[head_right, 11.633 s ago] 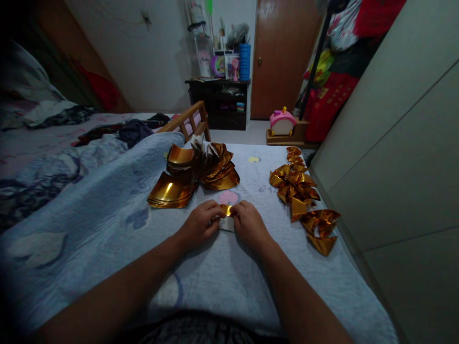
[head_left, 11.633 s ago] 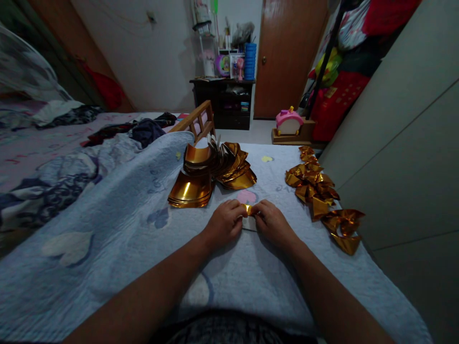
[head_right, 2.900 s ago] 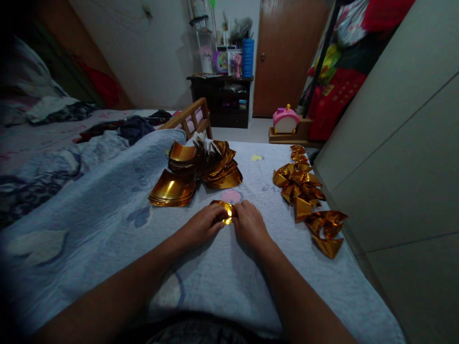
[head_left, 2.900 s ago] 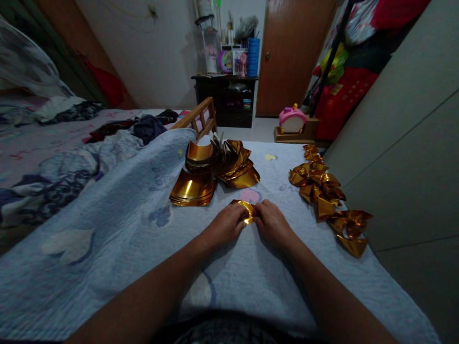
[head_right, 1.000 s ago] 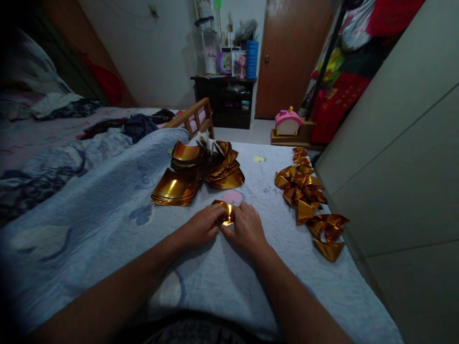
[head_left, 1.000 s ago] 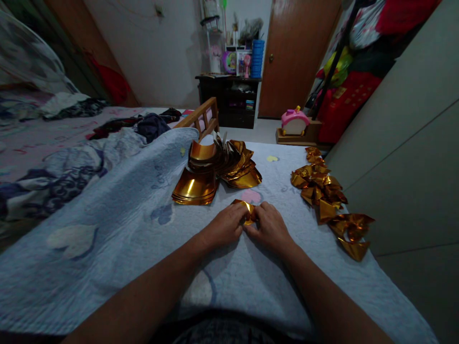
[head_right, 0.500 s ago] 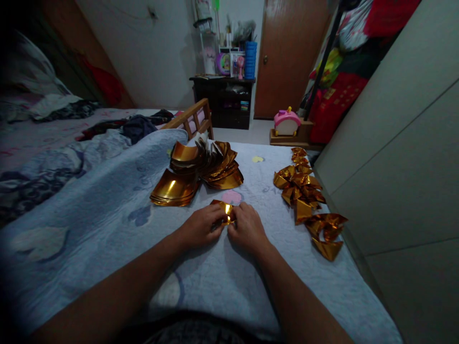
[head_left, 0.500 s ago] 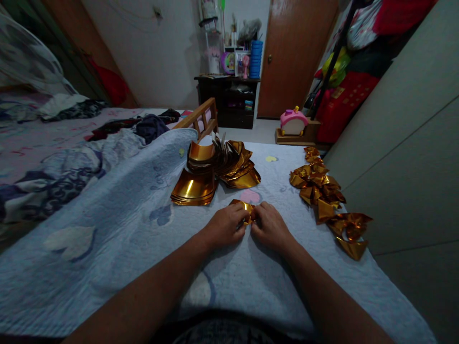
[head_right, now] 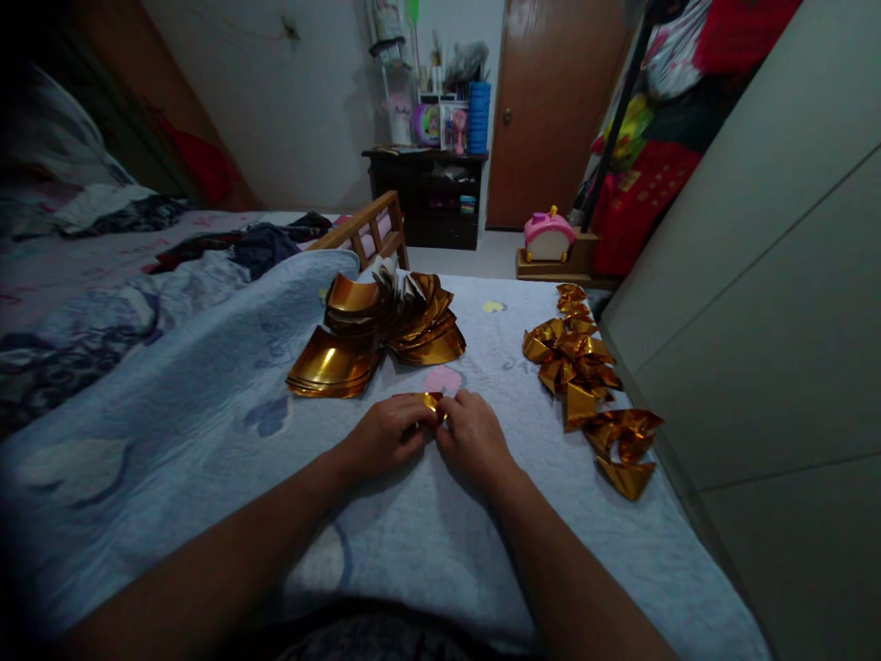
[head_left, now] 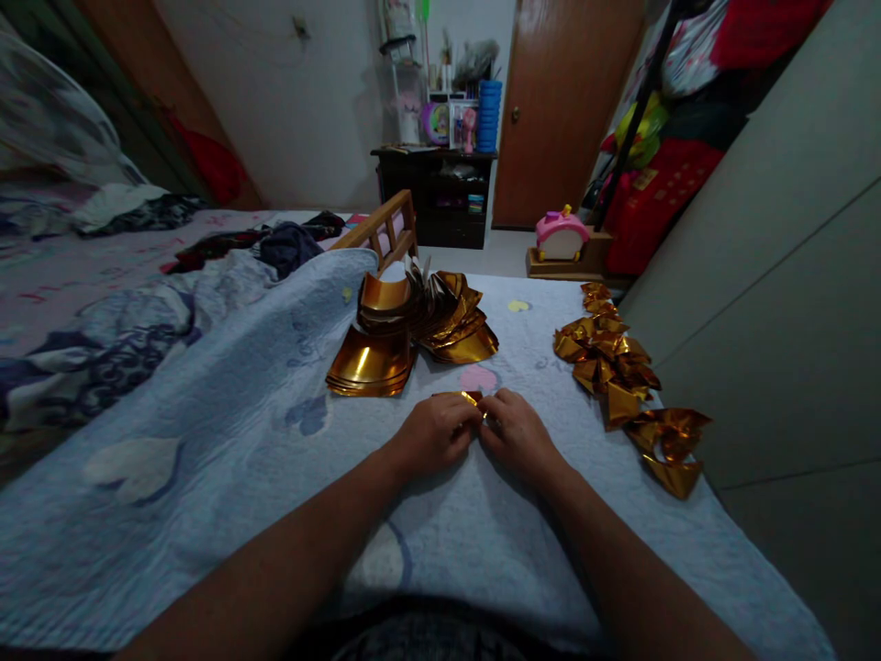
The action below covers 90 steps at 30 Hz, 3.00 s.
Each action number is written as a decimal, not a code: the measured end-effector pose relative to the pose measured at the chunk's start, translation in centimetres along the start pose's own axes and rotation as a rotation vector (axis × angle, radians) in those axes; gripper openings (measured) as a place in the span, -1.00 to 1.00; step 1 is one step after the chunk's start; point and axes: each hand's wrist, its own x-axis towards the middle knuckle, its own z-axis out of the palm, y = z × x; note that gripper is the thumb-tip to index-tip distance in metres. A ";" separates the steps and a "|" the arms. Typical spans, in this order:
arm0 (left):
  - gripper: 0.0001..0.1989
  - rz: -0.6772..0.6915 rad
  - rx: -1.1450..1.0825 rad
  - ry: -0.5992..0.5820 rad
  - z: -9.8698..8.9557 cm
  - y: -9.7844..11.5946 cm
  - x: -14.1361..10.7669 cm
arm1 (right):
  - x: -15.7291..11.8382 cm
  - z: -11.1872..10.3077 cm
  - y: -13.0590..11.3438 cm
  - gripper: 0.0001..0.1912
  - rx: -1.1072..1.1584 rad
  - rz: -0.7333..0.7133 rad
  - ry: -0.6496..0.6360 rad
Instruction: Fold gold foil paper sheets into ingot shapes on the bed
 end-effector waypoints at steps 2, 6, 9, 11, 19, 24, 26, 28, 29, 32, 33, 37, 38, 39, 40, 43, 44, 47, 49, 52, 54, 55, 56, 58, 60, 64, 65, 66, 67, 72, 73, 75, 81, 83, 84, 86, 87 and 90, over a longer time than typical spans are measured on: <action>-0.82 -0.020 -0.031 0.027 0.0 0.0 0.0 | 0.0 -0.2 -0.2 -0.83 0.006 -0.010 0.006; -0.82 -0.031 -0.050 0.046 -0.2 0.2 0.1 | -0.1 -0.3 -0.3 -0.86 0.046 0.000 0.030; -0.81 -0.030 -0.002 0.072 -0.5 0.4 0.2 | -0.1 -0.3 -0.1 -0.86 0.097 -0.013 0.076; -0.74 -0.048 0.057 0.119 -0.7 0.5 0.3 | -0.1 -0.2 0.1 -0.86 0.118 -0.027 0.122; -0.53 -0.191 0.170 0.265 -0.6 -0.2 0.1 | -0.2 -0.2 0.6 -0.85 0.165 -0.047 0.202; -0.72 -0.208 0.174 0.174 -0.4 -0.5 0.2 | -0.1 -0.3 0.7 -0.82 0.172 -0.051 0.182; -0.72 -0.191 0.157 0.190 -0.4 -0.4 0.1 | -0.1 -0.3 0.6 -0.81 0.171 -0.048 0.175; -0.70 -0.177 0.120 0.243 -0.4 -0.4 0.1 | -0.2 -0.4 0.5 -0.80 0.173 -0.046 0.171; -0.67 -0.175 0.102 0.281 -0.4 -0.3 0.1 | -0.2 -0.4 0.5 -0.80 0.176 -0.047 0.170; -0.59 -0.194 0.065 0.375 -0.4 -0.2 0.1 | -0.3 -0.4 0.4 -0.80 0.182 -0.042 0.178; -0.58 -0.208 0.059 0.391 -0.4 -0.2 0.1 | -0.3 -0.4 0.4 -0.79 0.182 -0.039 0.184; -0.67 -0.258 0.062 0.398 -0.7 0.0 0.3 | -0.2 -0.4 0.4 -0.80 0.173 -0.037 0.191; -0.70 -0.265 0.066 0.394 -0.8 0.0 0.4 | -0.2 -0.5 0.4 -0.80 0.171 -0.036 0.191; -0.74 -0.269 0.065 0.384 -0.9 0.0 0.4 | -0.2 -0.5 0.4 -0.81 0.169 -0.032 0.190; -0.77 -0.270 0.060 0.366 -1.0 0.1 0.4 | -0.3 -0.5 0.4 -0.81 0.167 -0.028 0.187; -0.83 -0.249 0.035 0.285 -1.1 0.0 0.4 | -0.3 -0.5 0.4 -0.81 0.168 -0.025 0.188; -0.83 -0.236 0.028 0.257 -1.1 0.0 0.3 | -0.3 -0.5 0.5 -0.80 0.171 -0.032 0.192; -0.83 -0.196 0.014 0.203 -1.0 -0.1 0.2 | -0.4 -0.4 0.5 -0.78 0.183 -0.055 0.205; -0.84 -0.180 0.010 0.179 -1.0 -0.1 0.1 | -0.3 -0.4 0.6 -0.78 0.193 -0.059 0.209; -0.84 -0.163 0.011 0.136 -1.1 -0.2 0.1 | -0.3 -0.4 0.7 -0.77 0.211 -0.055 0.202; -0.85 -0.151 0.029 0.108 -1.2 -0.2 0.1 | -0.3 -0.4 0.8 -0.77 0.215 -0.054 0.190; -0.85 -0.144 0.046 0.094 -1.3 -0.2 0.1 | -0.3 -0.5 0.8 -0.77 0.213 -0.054 0.184; -0.86 -0.134 0.070 0.077 -1.3 -0.2 0.1 | -0.3 -0.5 0.8 -0.78 0.208 -0.054 0.181; -0.86 -0.116 0.123 0.040 -1.4 -0.2 0.1 | -0.4 -0.5 0.8 -0.78 0.199 -0.055 0.176; -0.86 -0.101 0.175 0.008 -1.4 -0.3 0.1 | -0.4 -0.6 0.7 -0.79 0.194 -0.062 0.169; -0.84 -0.066 0.249 0.010 -1.2 -0.4 0.1 | -0.7 -0.7 0.5 -0.79 0.163 -0.067 0.170; -0.85 -0.053 0.261 0.024 -1.1 -0.4 0.1 | -0.8 -0.7 0.4 -0.78 0.147 -0.067 0.173; -0.86 -0.044 0.272 0.044 -1.0 -0.4 0.1 | -0.9 -0.7 0.3 -0.78 0.130 -0.069 0.175; -0.87 -0.038 0.283 0.066 -1.0 -0.3 0.1 | -0.9 -0.7 0.2 -0.77 0.116 -0.072 0.175; -0.90 -0.049 0.301 0.069 -0.8 -0.2 0.0 | -1.0 -0.7 0.0 -0.74 0.116 -0.066 0.139; -0.89 -0.051 0.294 0.052 -0.8 -0.3 0.0 | -1.0 -0.7 0.0 -0.73 0.122 -0.064 0.129; -0.87 -0.053 0.277 0.018 -0.8 -0.4 0.0 | -1.0 -0.7 0.2 -0.72 0.127 -0.064 0.115; -0.88 -0.087 0.172 -0.055 -1.0 -0.5 -0.2 | -1.1 -0.5 0.6 -0.75 0.125 -0.054 0.112; -0.88 -0.144 0.096 -0.056 -1.1 -0.5 -0.1 | -1.2 -0.5 0.6 -0.76 0.124 -0.049 0.117; -0.88 -0.177 0.058 -0.055 -1.2 -0.6 -0.1 | -1.2 -0.4 0.6 -0.77 0.119 -0.045 0.120; -0.90 -0.236 0.003 -0.053 -1.2 -0.7 -0.1 | -1.2 -0.4 0.7 -0.81 0.101 -0.031 0.127; -0.91 -0.255 -0.010 -0.054 -1.2 -0.8 0.0 | -1.1 -0.3 0.7 -0.82 0.090 -0.021 0.128; -0.92 -0.257 -0.008 -0.058 -1.2 -1.0 0.0 | -1.1 -0.3 0.6 -0.86 0.066 0.003 0.115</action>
